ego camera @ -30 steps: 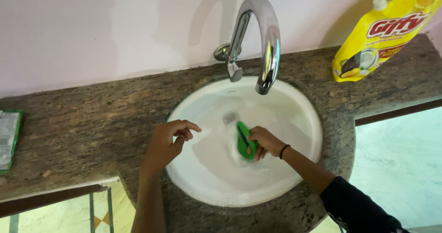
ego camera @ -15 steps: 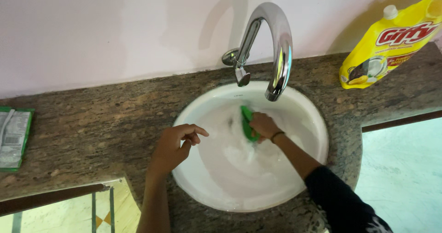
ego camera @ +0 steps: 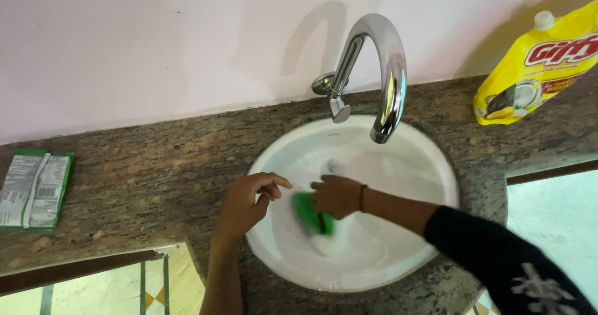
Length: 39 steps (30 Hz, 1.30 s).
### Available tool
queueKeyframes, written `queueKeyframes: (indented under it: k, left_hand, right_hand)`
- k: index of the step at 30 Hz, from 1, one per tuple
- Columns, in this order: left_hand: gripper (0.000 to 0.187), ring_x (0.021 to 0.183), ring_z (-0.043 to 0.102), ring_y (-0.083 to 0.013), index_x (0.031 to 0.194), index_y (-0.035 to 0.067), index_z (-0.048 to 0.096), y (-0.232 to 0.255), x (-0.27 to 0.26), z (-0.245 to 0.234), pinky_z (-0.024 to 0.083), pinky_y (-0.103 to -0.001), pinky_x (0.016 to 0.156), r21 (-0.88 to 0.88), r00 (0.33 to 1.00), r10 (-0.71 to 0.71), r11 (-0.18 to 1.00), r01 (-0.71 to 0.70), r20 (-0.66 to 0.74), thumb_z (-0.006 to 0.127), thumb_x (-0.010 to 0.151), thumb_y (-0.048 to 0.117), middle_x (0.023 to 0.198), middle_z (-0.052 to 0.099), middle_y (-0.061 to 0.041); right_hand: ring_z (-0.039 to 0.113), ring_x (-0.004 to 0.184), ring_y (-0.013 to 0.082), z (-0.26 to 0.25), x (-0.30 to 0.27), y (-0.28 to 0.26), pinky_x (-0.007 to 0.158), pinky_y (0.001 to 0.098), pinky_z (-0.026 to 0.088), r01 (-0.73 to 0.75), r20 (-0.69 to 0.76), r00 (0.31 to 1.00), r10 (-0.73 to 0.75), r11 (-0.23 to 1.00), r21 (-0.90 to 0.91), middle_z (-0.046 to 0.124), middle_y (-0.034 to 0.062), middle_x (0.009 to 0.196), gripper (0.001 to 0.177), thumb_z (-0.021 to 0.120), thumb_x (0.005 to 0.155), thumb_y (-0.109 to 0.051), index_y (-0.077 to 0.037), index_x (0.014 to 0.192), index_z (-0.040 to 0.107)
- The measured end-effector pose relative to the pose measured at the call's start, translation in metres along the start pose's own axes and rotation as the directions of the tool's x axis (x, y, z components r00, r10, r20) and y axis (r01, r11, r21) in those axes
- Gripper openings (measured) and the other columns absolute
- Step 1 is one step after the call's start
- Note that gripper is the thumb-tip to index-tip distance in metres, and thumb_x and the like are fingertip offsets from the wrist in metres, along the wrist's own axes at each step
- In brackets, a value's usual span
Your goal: The person scrubs a white ceramic sink with a green sponge under running water. They repeatedly rub the sponge against the sink's interior surfaces and rinse it, continuing the cleaning motion throughout the clip.
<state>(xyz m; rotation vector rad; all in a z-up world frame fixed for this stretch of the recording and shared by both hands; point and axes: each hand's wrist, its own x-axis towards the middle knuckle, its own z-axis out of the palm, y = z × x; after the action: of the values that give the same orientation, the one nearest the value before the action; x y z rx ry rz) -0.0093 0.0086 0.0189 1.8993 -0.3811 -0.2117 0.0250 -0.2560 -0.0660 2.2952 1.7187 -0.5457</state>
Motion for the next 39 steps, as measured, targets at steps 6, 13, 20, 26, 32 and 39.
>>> queueKeyframes:
  k: [6, 13, 20, 26, 32, 39]
  left_hand:
    - [0.048, 0.076, 0.072, -0.0174, 0.104, 0.01, 0.078, 0.004, 0.003, 0.001, 0.058, -0.03, 0.072, 0.049, 0.998, -0.021, 0.999, 0.019, 0.055, 0.048, 0.076, -0.016, 0.078, 0.071, -0.008]
    - [0.048, 0.076, 0.071, -0.0169, 0.105, 0.008, 0.078, -0.003, 0.005, 0.007, 0.059, -0.031, 0.075, 0.007, 0.997, -0.059, 0.998, 0.059, 0.045, 0.049, 0.076, -0.017, 0.078, 0.072, -0.008]
    - [0.051, 0.075, 0.071, -0.0178, 0.104, 0.008, 0.078, -0.001, 0.003, 0.001, 0.061, -0.032, 0.077, -0.018, 0.998, -0.05, 0.999, 0.05, 0.025, 0.046, 0.073, -0.017, 0.077, 0.073, -0.008]
    - [0.051, 0.076, 0.073, -0.0174, 0.105, 0.008, 0.078, 0.001, 0.002, 0.001, 0.061, -0.032, 0.079, -0.015, 1.0, -0.019, 1.0, 0.019, 0.023, 0.046, 0.072, -0.016, 0.078, 0.073, -0.008]
    - [0.049, 0.078, 0.073, -0.0176, 0.105, 0.008, 0.077, 0.003, 0.005, 0.006, 0.061, -0.032, 0.079, -0.001, 0.999, -0.021, 1.0, 0.022, 0.044, 0.047, 0.075, -0.016, 0.079, 0.073, -0.008]
    - [0.05, 0.078, 0.072, -0.0168, 0.105, 0.007, 0.077, 0.005, 0.001, 0.003, 0.06, -0.031, 0.079, -0.029, 0.999, 0.039, 0.999, -0.038, 0.035, 0.046, 0.074, -0.018, 0.078, 0.072, -0.008]
  right_hand:
    - [0.055, 0.116, 0.0235, -0.005, -0.052, 0.033, 0.088, 0.044, 0.046, -0.007, 0.262, 0.963, 0.067, 0.974, -0.225, 0.069, -0.0006, 0.095, 0.009, 0.068, 0.083, -0.026, -0.022, 0.08, 0.075]
    - [0.056, 0.113, 0.0236, -0.013, -0.021, 0.032, 0.076, 0.0406, 0.046, -0.189, -0.082, 0.981, 0.175, 0.958, -0.215, 0.067, -0.0043, 0.09, 0.012, 0.068, 0.077, -0.024, -0.022, 0.066, 0.073]
    - [0.066, 0.096, 0.0302, 0.031, -0.035, 0.068, 0.08, 0.0503, 0.053, -0.54, 0.085, 0.836, 0.543, 0.84, -0.049, 0.073, 0.0073, 0.089, 0.013, 0.069, 0.077, -0.027, -0.015, 0.075, 0.073]
    - [0.073, 0.089, 0.0352, 0.035, -0.082, 0.033, 0.077, 0.0506, 0.059, -0.75, 0.136, 0.652, 0.746, 0.609, 0.257, 0.075, 0.0141, 0.093, 0.023, 0.07, 0.075, -0.029, -0.012, 0.089, 0.077]
    - [0.074, 0.091, 0.0372, 0.023, -0.083, 0.002, 0.078, 0.049, 0.059, -0.824, 0.432, 0.523, 0.735, 0.308, 0.476, 0.075, 0.0207, 0.102, 0.027, 0.063, 0.082, -0.025, -0.006, 0.099, 0.075]
    - [0.047, 0.04, 0.0208, 0.017, -0.046, -0.026, 0.036, 0.0391, 0.033, -0.669, 0.639, 0.664, 0.388, -0.073, 0.74, 0.055, 0.0115, 0.062, 0.039, 0.061, 0.061, -0.001, 0.01, 0.099, 0.06]
